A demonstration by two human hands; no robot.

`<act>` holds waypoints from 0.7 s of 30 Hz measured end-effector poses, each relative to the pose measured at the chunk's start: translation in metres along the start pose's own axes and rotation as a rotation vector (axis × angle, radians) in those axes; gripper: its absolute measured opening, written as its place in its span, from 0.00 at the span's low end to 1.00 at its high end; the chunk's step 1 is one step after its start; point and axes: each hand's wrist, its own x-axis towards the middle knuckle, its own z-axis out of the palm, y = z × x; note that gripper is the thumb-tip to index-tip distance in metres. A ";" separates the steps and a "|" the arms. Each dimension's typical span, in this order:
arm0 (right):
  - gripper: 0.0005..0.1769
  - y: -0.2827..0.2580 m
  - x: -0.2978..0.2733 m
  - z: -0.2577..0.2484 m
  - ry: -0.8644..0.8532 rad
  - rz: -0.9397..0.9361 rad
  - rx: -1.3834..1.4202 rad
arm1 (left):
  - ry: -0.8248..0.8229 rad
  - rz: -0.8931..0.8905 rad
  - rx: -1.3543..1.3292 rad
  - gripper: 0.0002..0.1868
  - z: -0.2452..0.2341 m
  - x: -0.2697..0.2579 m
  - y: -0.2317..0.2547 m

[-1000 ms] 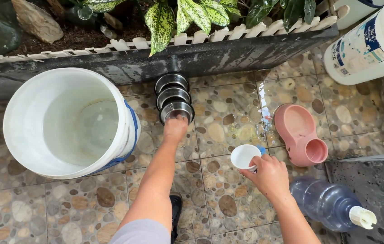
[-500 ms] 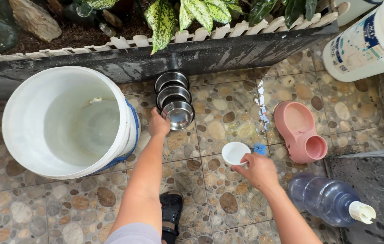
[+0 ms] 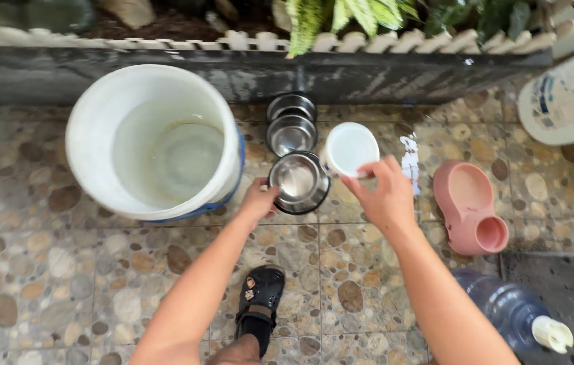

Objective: Cleaning several pet bowls with a brush and water.

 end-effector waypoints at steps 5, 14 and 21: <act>0.18 -0.125 0.071 -0.003 -0.040 -0.383 0.059 | 0.027 0.117 -0.070 0.24 -0.016 -0.026 -0.018; 0.08 -0.243 0.100 0.134 -0.135 -0.933 -0.375 | 0.198 0.300 -0.136 0.25 -0.030 -0.043 -0.060; 0.06 -0.234 0.093 0.224 -0.599 -0.778 -0.719 | 0.092 0.157 -0.160 0.30 -0.047 -0.086 -0.040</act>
